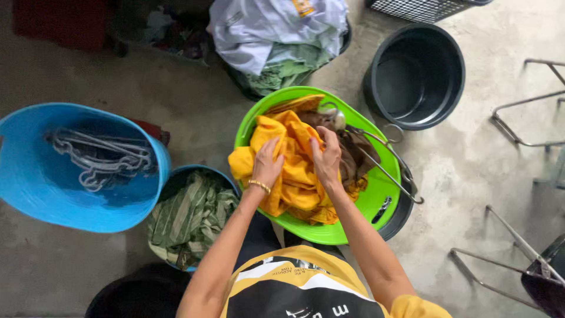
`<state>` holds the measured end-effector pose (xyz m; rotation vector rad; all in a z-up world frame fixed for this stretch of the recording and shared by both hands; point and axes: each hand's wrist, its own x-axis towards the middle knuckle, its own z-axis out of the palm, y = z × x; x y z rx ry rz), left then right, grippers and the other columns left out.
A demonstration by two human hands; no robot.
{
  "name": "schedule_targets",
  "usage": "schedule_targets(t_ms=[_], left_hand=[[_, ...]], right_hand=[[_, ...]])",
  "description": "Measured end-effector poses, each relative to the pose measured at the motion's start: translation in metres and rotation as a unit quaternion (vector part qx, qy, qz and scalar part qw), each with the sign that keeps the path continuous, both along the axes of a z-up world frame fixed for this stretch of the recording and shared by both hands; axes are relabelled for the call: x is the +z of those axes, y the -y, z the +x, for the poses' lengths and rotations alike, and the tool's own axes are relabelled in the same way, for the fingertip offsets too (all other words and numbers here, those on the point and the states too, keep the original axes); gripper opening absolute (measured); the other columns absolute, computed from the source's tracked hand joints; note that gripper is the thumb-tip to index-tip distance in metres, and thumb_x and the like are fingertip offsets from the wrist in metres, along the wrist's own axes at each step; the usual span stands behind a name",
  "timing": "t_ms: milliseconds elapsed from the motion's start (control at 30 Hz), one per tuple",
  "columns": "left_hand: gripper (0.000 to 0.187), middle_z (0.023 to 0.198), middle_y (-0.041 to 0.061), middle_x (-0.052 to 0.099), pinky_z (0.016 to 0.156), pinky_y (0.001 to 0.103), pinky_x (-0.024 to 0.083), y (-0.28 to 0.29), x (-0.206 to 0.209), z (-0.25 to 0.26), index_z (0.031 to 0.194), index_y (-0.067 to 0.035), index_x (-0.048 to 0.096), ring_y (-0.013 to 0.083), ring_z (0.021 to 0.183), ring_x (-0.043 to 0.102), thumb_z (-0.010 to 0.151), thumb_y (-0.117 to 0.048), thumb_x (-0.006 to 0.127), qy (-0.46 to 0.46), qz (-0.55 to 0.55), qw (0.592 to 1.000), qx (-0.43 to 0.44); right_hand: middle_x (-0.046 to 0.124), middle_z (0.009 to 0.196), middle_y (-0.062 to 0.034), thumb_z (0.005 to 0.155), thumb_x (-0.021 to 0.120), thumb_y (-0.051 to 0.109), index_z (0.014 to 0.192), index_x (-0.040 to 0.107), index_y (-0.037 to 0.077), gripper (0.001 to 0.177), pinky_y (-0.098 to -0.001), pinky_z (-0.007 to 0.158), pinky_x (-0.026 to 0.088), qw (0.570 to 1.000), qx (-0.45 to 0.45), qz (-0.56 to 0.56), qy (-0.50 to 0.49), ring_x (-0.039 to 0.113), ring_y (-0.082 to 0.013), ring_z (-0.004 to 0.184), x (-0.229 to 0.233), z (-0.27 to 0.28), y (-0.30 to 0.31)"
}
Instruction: The person sorts items of clothing into different baskets and containers, handling pieces one by one to organize them with hangers.
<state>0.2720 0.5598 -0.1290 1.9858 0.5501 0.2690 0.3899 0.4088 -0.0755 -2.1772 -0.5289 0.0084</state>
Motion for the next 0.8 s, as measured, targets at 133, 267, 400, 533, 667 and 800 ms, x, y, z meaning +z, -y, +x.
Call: schedule_targets(t_ms=[133,267,400,533,667,800], left_hand=[[0.061,0.136,0.024,0.060,0.109,0.045,0.045,0.056,-0.039,-0.033,0.141,-0.002,0.055,0.0410,0.126,0.057,0.086,-0.022,0.073,-0.136,-0.055,0.989,0.000],[0.077,0.148,0.029,0.049,0.113,0.046,0.039,0.096,-0.050,-0.055,0.151,0.000,0.039,0.0434,0.136,0.049,0.092,-0.036,0.075,-0.131,-0.050,0.990,0.019],[0.113,0.154,0.036,0.032,0.113,0.047,0.031,0.122,-0.032,-0.063,0.155,0.001,0.015,0.0474,0.141,0.035,0.079,-0.041,0.088,-0.116,-0.043,0.984,0.128],[0.113,0.139,0.033,0.046,0.109,0.044,0.039,0.134,-0.036,-0.074,0.158,-0.002,0.016,0.0472,0.127,0.047,0.062,-0.014,0.075,-0.141,-0.016,0.980,0.142],[0.065,0.129,0.022,0.068,0.101,0.042,0.051,0.140,-0.078,-0.089,0.146,-0.010,0.056,0.0396,0.116,0.066,0.082,-0.004,0.058,-0.248,-0.046,0.965,0.071],[0.052,0.118,0.016,0.078,0.097,0.034,0.055,0.147,-0.085,-0.100,0.130,-0.003,0.069,0.0277,0.110,0.074,0.082,0.003,0.052,-0.169,-0.148,0.974,-0.035]], right_hand=[[0.065,0.113,-0.0330,0.068,0.090,0.019,0.139,0.056,-0.017,0.087,-0.0557,0.084,0.047,0.985,0.043,-0.165,0.029,0.062,-0.0494,0.105,-0.067,-0.023,0.087],[0.072,0.102,-0.0138,0.090,0.057,0.005,0.111,0.072,0.007,0.026,-0.0437,0.081,0.054,0.932,0.117,0.000,-0.342,0.066,-0.0354,0.097,-0.100,-0.073,0.121],[0.067,0.091,-0.0161,0.074,0.061,-0.001,0.093,0.071,0.004,0.022,-0.0458,0.083,0.053,0.912,0.368,-0.065,-0.167,0.065,-0.0373,0.095,-0.038,-0.104,0.143],[0.066,0.092,-0.0156,0.079,0.064,0.004,0.091,0.072,0.005,0.014,-0.0464,0.082,0.051,0.852,0.470,-0.126,-0.194,0.065,-0.0368,0.095,0.017,-0.111,0.177],[0.068,0.121,-0.0130,0.076,0.060,0.002,0.103,0.070,0.003,0.028,-0.0410,0.093,0.053,0.869,0.392,-0.064,-0.293,0.067,-0.0320,0.106,0.010,-0.096,0.205],[0.061,0.121,-0.0198,0.066,0.076,0.015,0.117,0.066,0.002,0.054,-0.0439,0.096,0.049,0.931,0.257,-0.152,-0.209,0.057,-0.0377,0.117,-0.006,-0.093,0.204]])
